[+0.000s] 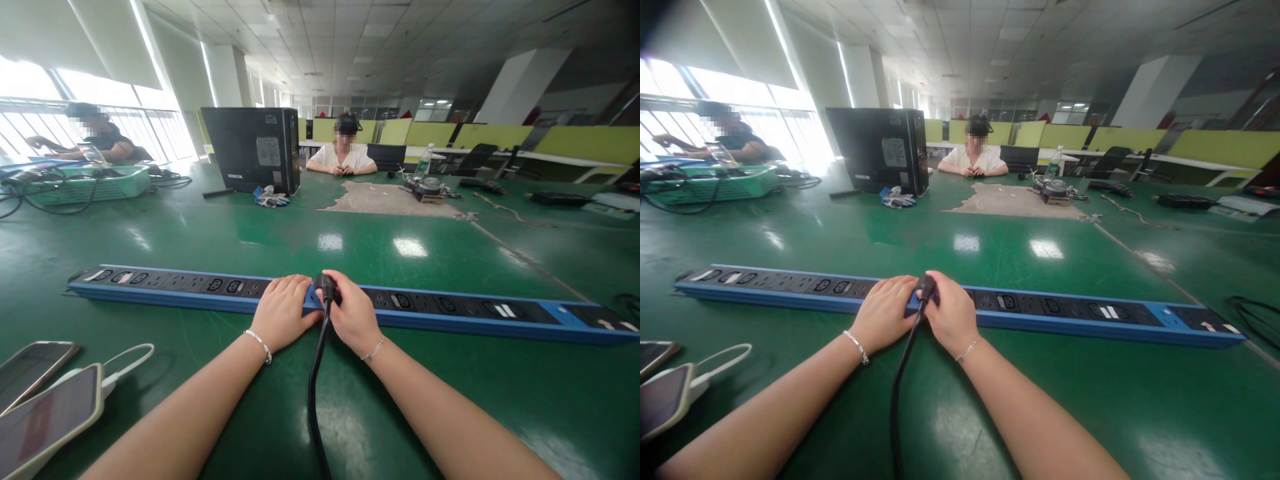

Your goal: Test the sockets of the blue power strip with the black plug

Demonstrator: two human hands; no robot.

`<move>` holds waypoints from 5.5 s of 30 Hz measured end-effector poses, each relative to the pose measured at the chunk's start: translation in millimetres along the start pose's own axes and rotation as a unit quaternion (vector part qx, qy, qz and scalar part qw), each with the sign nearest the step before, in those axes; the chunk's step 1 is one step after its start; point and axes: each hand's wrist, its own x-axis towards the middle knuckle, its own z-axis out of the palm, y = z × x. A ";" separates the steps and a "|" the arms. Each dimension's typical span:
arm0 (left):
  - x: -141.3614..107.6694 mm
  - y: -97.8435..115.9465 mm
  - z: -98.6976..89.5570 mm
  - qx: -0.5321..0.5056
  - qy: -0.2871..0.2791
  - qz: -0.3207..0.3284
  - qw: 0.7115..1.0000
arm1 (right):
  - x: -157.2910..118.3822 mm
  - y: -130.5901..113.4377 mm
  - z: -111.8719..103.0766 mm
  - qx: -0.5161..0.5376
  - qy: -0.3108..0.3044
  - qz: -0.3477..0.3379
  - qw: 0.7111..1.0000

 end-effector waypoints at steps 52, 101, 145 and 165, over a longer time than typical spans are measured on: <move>-0.8 -3.0 0.7 -0.022 -0.008 -0.002 1.000 | -25.9 62.5 -80.0 -0.209 0.016 0.037 0.977; -0.2 -0.6 0.3 -0.003 -0.020 -0.013 1.000 | -37.2 60.1 -70.7 -0.283 0.034 -0.095 0.954; 35.6 52.1 24.0 0.002 -0.013 0.004 1.000 | -23.4 68.5 -62.6 -0.211 0.034 -0.087 0.973; 36.2 51.3 24.5 -0.002 -0.013 0.008 1.000 | -24.2 71.1 -61.1 -0.207 0.055 -0.083 0.973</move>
